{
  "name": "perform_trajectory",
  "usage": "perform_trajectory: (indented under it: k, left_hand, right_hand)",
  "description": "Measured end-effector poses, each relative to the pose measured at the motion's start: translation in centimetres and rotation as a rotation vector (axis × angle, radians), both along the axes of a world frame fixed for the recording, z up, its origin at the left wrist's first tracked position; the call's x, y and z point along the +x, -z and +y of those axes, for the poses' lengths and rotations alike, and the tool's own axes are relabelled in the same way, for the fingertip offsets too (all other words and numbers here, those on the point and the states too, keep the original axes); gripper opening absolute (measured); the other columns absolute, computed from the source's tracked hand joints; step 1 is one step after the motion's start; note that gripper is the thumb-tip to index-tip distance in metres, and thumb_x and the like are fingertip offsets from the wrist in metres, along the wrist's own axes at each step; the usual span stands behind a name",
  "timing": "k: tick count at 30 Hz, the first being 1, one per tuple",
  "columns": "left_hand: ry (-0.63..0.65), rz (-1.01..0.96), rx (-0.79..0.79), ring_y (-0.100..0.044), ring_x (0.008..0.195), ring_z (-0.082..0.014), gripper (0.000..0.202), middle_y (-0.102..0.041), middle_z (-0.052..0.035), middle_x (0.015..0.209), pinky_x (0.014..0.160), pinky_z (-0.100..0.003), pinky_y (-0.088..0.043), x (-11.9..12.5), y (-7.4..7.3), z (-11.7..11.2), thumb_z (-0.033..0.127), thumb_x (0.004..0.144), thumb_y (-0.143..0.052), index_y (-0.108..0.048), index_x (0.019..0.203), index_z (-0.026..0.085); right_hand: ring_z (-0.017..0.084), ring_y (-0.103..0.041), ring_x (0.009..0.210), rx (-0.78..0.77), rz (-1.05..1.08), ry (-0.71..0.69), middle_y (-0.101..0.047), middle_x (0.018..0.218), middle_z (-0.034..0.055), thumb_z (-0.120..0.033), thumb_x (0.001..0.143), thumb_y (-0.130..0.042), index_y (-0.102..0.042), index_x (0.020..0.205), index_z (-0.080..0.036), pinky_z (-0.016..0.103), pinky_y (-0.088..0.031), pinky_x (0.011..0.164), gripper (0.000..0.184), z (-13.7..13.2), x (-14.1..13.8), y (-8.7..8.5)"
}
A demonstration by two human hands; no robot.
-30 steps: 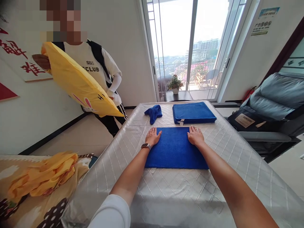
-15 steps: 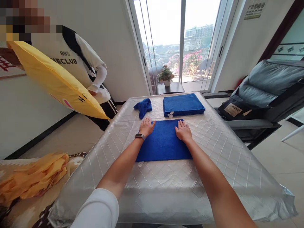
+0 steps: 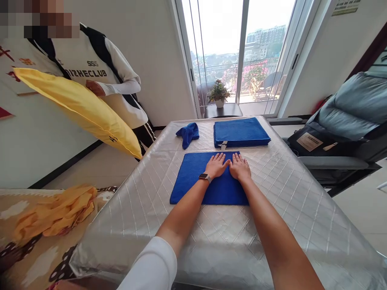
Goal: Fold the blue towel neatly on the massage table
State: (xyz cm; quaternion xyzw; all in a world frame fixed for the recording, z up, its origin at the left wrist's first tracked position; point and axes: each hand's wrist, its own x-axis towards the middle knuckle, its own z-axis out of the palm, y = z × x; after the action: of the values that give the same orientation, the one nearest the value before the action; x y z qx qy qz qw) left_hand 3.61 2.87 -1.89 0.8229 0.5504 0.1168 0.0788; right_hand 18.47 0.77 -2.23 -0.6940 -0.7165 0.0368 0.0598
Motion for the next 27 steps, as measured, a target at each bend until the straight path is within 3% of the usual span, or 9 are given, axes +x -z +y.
perform_trajectory:
  k: [6, 9, 19, 23, 27]
  left_hand:
    - [-0.297, 0.068, -0.024, -0.021, 0.154, -0.0250, 0.080, -0.029, -0.0111, 0.165, 0.126, -0.043, -0.014, -11.2, 0.0, 0.5, 0.064, 0.100, -0.011, -0.032, 0.158, 0.013]
    - [-0.362, 0.080, -0.016, -0.020, 0.154, -0.0252, 0.082, -0.025, -0.0124, 0.166, 0.126, -0.041, -0.016, -14.4, 0.1, 0.1, 0.065, 0.100, -0.012, -0.030, 0.158, 0.010]
    - [-0.405, 0.028, 0.016, -0.022, 0.154, -0.0251, 0.079, -0.028, -0.0133, 0.165, 0.125, -0.039, -0.017, -14.5, -0.1, -1.0, 0.063, 0.101, -0.016, -0.033, 0.156, 0.009]
    - [-0.415, 0.019, 0.028, -0.023, 0.153, -0.0254, 0.078, -0.029, -0.0142, 0.164, 0.125, -0.039, -0.017, -14.6, -0.2, -1.1, 0.060, 0.102, -0.019, -0.033, 0.156, 0.007]
    - [-0.410, 0.019, 0.024, -0.022, 0.153, -0.0266, 0.077, -0.029, -0.0150, 0.164, 0.126, -0.039, -0.016, -14.7, 0.1, -0.9, 0.059, 0.102, -0.021, -0.033, 0.156, 0.006]
  right_hand:
    - [0.021, -0.013, 0.155, -0.033, 0.020, 0.020, -0.019, 0.168, 0.0083, -0.045, 0.103, -0.015, -0.023, 0.161, -0.010, 0.042, -0.014, 0.125, 0.069, 0.3, -0.1, -0.1]
    - [0.021, -0.012, 0.155, -0.030, 0.027, 0.021, -0.018, 0.168, 0.0080, -0.045, 0.103, -0.015, -0.022, 0.162, -0.010, 0.042, -0.014, 0.125, 0.069, 0.3, -0.1, -0.1]
    - [0.022, -0.016, 0.154, -0.040, -0.039, 0.025, -0.019, 0.168, 0.0089, -0.045, 0.103, -0.015, -0.023, 0.161, -0.009, 0.043, -0.015, 0.125, 0.069, 0.3, -0.2, -0.1]
    - [0.022, -0.015, 0.155, -0.051, -0.110, -0.051, -0.020, 0.167, 0.0093, -0.048, 0.103, -0.016, -0.025, 0.160, -0.009, 0.044, -0.011, 0.125, 0.071, 0.7, 0.1, -0.7]
    - [0.020, -0.015, 0.155, -0.041, -0.074, -0.061, -0.021, 0.167, 0.0093, -0.046, 0.103, -0.015, -0.025, 0.160, -0.008, 0.041, -0.014, 0.125, 0.070, 1.9, 1.0, -0.7]
